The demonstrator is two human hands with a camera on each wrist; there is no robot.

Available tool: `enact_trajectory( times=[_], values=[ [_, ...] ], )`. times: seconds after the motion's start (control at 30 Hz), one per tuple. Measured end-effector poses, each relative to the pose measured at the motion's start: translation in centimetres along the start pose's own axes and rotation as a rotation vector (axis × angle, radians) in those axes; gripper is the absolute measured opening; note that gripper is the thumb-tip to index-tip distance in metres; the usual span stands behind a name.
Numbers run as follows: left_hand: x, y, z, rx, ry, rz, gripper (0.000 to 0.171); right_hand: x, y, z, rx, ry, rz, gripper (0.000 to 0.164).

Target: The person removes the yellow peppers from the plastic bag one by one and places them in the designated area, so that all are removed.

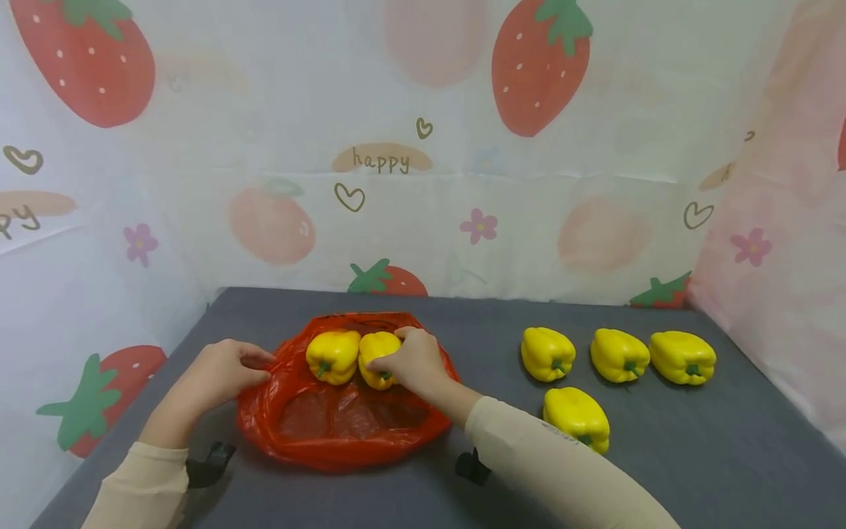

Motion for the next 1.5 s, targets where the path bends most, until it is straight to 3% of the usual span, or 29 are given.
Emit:
enact_trajectory(
  times=[0.63,0.77,1.5],
  values=[
    [-0.4,-0.3,0.7,-0.008,-0.017,0.009,0.031,-0.6,2.6,-2.9,0.072,0.006,0.076,0.075],
    [-0.2,-0.4,0.8,-0.006,-0.018,0.008,0.032,-0.8,3.2,-3.7,0.080,0.013,0.048,0.073],
    [0.1,0.0,0.2,0.001,0.013,-0.003,0.032,-1.0,7.7,-7.8,0.050,0.043,0.078,0.074]
  ],
)
Point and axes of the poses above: each hand's wrist, its own z-axis towards the middle knuckle, its own y-axis out of the back of the hand, x = y × z, the point moved 7 cm from there along z, towards the middle knuckle, and after that the axes turned 15 degrees about x, right-handed, at the moved point
